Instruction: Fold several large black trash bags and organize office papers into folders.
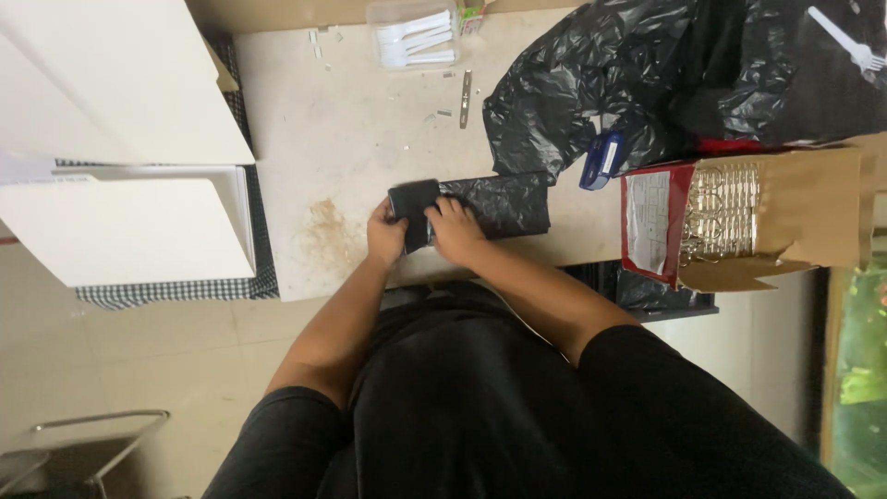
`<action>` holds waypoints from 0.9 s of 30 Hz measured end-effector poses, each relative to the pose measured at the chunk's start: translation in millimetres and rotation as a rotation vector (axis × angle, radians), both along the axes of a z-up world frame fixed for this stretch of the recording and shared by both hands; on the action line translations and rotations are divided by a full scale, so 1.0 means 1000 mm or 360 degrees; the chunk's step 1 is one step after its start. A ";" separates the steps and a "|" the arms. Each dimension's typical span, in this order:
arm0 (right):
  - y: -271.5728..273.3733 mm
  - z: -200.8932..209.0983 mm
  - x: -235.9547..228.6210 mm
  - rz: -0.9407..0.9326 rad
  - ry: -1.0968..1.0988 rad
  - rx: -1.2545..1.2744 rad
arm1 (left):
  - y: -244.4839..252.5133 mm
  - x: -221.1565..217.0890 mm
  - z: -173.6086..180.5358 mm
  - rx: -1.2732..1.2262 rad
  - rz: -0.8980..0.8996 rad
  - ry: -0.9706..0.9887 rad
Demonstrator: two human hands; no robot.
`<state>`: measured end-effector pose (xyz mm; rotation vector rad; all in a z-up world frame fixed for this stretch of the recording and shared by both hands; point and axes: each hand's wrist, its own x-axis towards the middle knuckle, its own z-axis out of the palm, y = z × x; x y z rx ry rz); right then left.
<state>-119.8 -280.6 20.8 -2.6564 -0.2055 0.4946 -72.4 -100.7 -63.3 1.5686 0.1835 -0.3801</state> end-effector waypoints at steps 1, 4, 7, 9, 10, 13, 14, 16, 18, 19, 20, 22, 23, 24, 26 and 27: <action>-0.002 0.004 0.000 0.0020 0.0004 0.0001 | -0.002 -0.004 0.004 0.0001 0.0020 0.0004; -0.006 0.020 0.008 0.0046 -0.0316 -0.0037 | -0.009 -0.008 0.021 -0.0182 0.0009 -0.0030; -0.007 0.032 0.014 0.0162 -0.0092 -0.0289 | -0.012 -0.016 0.026 -0.0293 0.0026 0.0218; -0.009 0.025 0.011 0.0238 0.0114 -0.0333 | -0.007 -0.024 -0.004 -0.0136 -0.0052 0.0395; -0.007 0.025 0.009 0.0231 0.0108 -0.0331 | -0.007 -0.026 -0.002 -0.0133 -0.0058 0.0388; -0.003 0.026 0.007 0.0204 -0.0091 -0.0253 | -0.003 -0.027 0.006 0.0077 -0.0057 0.0348; -0.002 0.027 0.006 0.0197 -0.0044 -0.0273 | -0.002 -0.025 0.010 -0.0004 -0.0058 0.0388; -0.001 0.027 0.004 0.0178 -0.0005 -0.0293 | 0.000 -0.021 0.018 -0.0082 -0.0072 0.0418; -0.001 0.025 0.003 0.0162 0.0078 -0.0220 | 0.002 -0.017 0.026 -0.0126 -0.0031 0.0465; 0.000 0.022 0.002 0.0154 0.0070 -0.0219 | 0.007 -0.015 0.016 -0.0123 -0.0039 0.0456; 0.000 0.018 0.001 0.0139 -0.0061 -0.0121 | 0.010 -0.014 0.007 -0.0152 -0.0042 0.0449; -0.001 0.010 -0.001 0.0119 -0.0198 -0.0030 | 0.014 -0.012 0.003 -0.0185 -0.0051 0.0435; -0.001 0.006 -0.001 0.0156 -0.0151 -0.0096 | 0.014 -0.012 0.008 -0.0110 -0.0094 0.0544; -0.001 0.001 -0.002 0.0194 -0.0102 -0.0161 | 0.016 -0.012 0.015 -0.0035 -0.0137 0.0654; -0.001 0.009 0.000 0.0213 -0.0100 -0.0166 | 0.013 -0.012 0.039 -0.0049 -0.0133 0.0695; -0.001 0.012 0.001 0.0236 -0.0092 -0.0167 | 0.012 -0.013 0.051 -0.0061 -0.0124 0.0741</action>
